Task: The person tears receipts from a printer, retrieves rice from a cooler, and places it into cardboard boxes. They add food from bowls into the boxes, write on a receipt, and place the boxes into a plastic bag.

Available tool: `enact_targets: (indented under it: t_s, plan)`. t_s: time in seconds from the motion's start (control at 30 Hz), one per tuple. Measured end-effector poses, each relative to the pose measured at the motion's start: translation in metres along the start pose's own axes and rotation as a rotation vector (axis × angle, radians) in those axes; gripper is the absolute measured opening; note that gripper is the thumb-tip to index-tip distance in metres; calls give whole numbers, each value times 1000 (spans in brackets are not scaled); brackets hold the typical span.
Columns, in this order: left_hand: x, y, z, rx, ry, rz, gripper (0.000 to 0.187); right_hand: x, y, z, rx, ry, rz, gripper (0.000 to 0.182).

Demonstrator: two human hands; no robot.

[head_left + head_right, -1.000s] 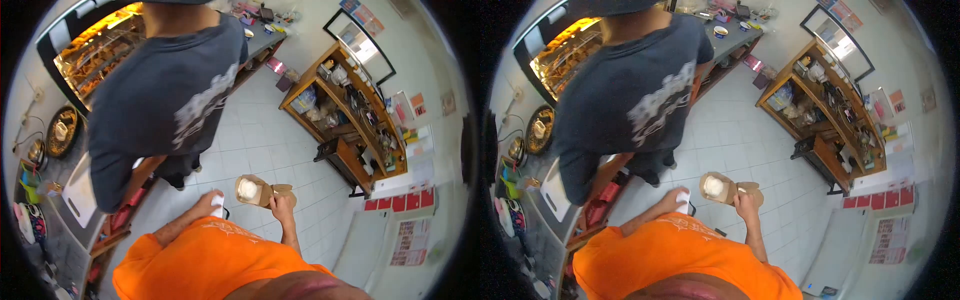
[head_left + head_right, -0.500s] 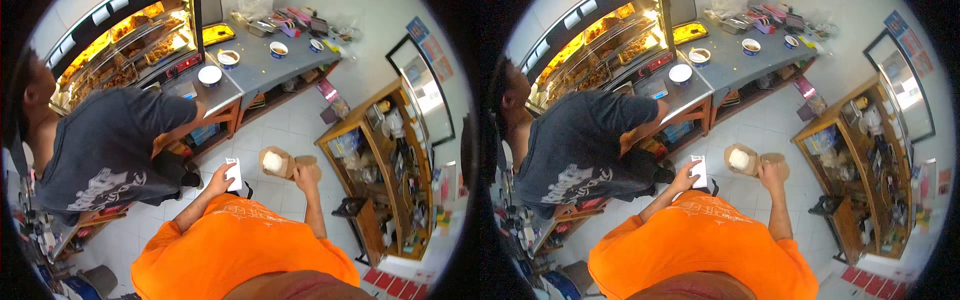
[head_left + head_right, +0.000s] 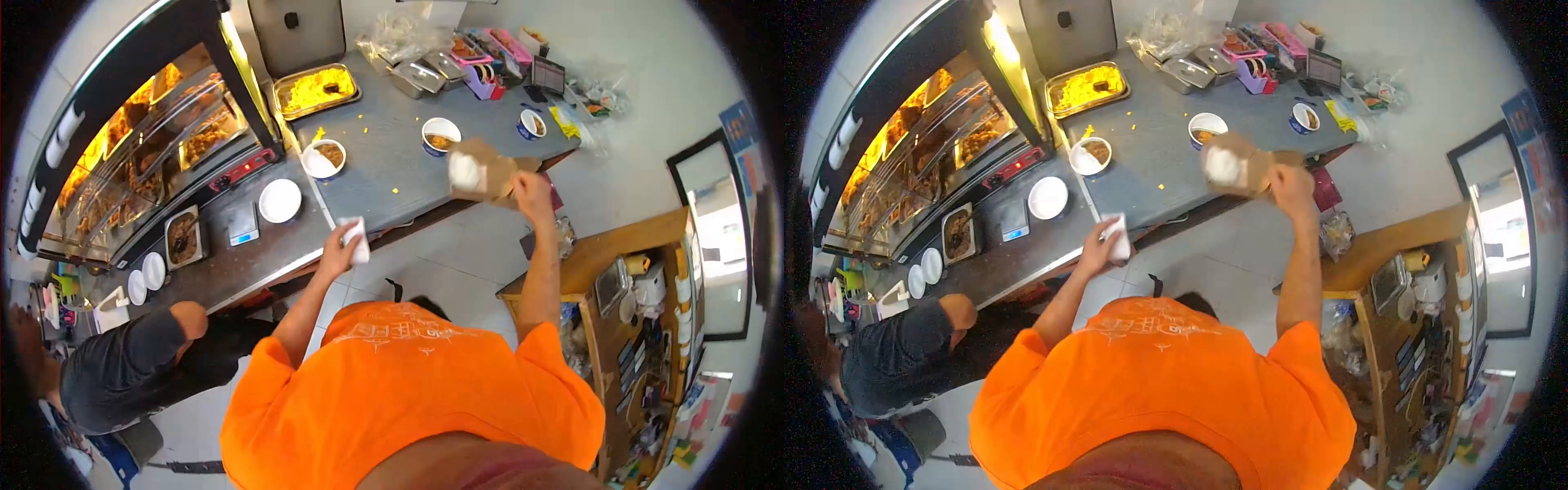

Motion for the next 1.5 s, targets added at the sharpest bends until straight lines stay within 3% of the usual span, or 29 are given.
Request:
enact_targets:
  t_s: [0.03, 0.07, 0.17, 0.2, 0.27, 0.33, 0.4, 0.43, 0.5, 0.63, 0.7, 0.73, 0.8, 0.9, 0.97, 1.03, 1.1, 1.13, 1.17, 1.2, 1.23, 1.27, 1.33, 1.37, 1.4, 1.43, 1.47, 1.5]
  plan:
    - [33, -23, 8, 24, -41, 2, 34, 27, 3, 20, -32, -30, -7, 29]
    - [64, -49, 10, 9, 88, -57, 33, 57, 7, 35, -64, -54, -12, 29]
    - [157, -127, -19, 79, -21, -1, 34, 142, -3, 80, -259, -41, -74, 29]
    - [186, -146, -24, 105, 24, 35, 34, 172, -21, 107, -253, -24, -97, 29]
    - [248, -173, -36, 209, 34, 112, 33, 224, -69, 164, -184, 235, -117, 28]
    - [294, -184, -45, 305, 32, 152, 32, 257, -120, 211, -169, 239, -190, 28]
    - [346, -190, -27, 394, -110, 48, 30, 291, -159, 236, -155, 263, -242, 28]
    - [364, -191, -24, 403, -79, 52, 30, 297, -178, 248, -149, 241, -329, 27]
    - [390, -207, -29, 587, 27, -408, 30, 310, -210, 263, -73, 194, -439, 28]
    - [393, -211, -66, 723, 103, -601, 28, 314, -241, 260, -77, 199, -654, 28]
    - [379, -196, -43, 737, 55, -527, 22, 309, -252, 256, -7, 247, -539, 29]
    - [366, -182, -55, 752, 133, -483, 22, 310, -247, 245, -5, 265, -557, 30]
    - [338, -146, -82, 778, -38, -332, 23, 310, -248, 228, -9, 285, -533, 31]
    - [311, -92, -71, 691, 181, -236, 22, 307, -262, 212, -13, 306, -533, 32]
    - [297, -68, -73, 717, 219, -173, 19, 307, -266, 198, -12, 311, -458, 33]
    - [289, -64, -28, 951, 309, -143, 30, 311, -254, 192, -6, 339, -399, 33]
    - [294, -59, 13, 972, 292, 46, 39, 339, -219, 186, -165, 114, -496, 33]
    - [298, -65, 45, 958, 217, 154, 42, 355, -192, 196, -51, -2, -345, 33]
    - [304, -80, 73, 914, 104, 204, 46, 368, -169, 223, 67, -115, -199, 32]
    - [305, -100, 93, 873, -2, 257, 50, 381, -169, 278, -28, -234, -41, 30]
    - [304, -128, 88, 602, -12, 239, 55, 396, -164, 331, -28, -195, 1, 29]
    - [303, -159, 79, 336, -21, 234, 60, 409, -160, 385, -4, -230, 5, 28]
    - [305, -233, 58, -70, 201, 220, 64, 430, -169, 488, -245, -280, -183, 27]
    - [297, -267, 22, -112, 245, 186, 74, 434, -184, 534, -412, -138, -294, 30]
    - [290, -297, -6, -155, 296, 254, 72, 434, -200, 584, -293, -316, -341, 32]
    - [287, -312, -38, 76, 288, 244, 69, 426, -204, 609, -290, -115, -348, 36]
    - [280, -332, -55, 290, 285, 209, 66, 413, -203, 618, -261, -116, -403, 37]
    - [278, -345, -52, 283, 316, 237, 66, 412, -203, 620, -229, -114, -437, 37]
Point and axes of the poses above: each hand's wrist, its own x-axis towards the middle knuckle, its own y-axis out of the back of the hand, z = x × y, the point moved 5 cm from there along x, towards the middle knuckle, and after that the axes turned 8 degrees about -y, right-handed, at the moved point
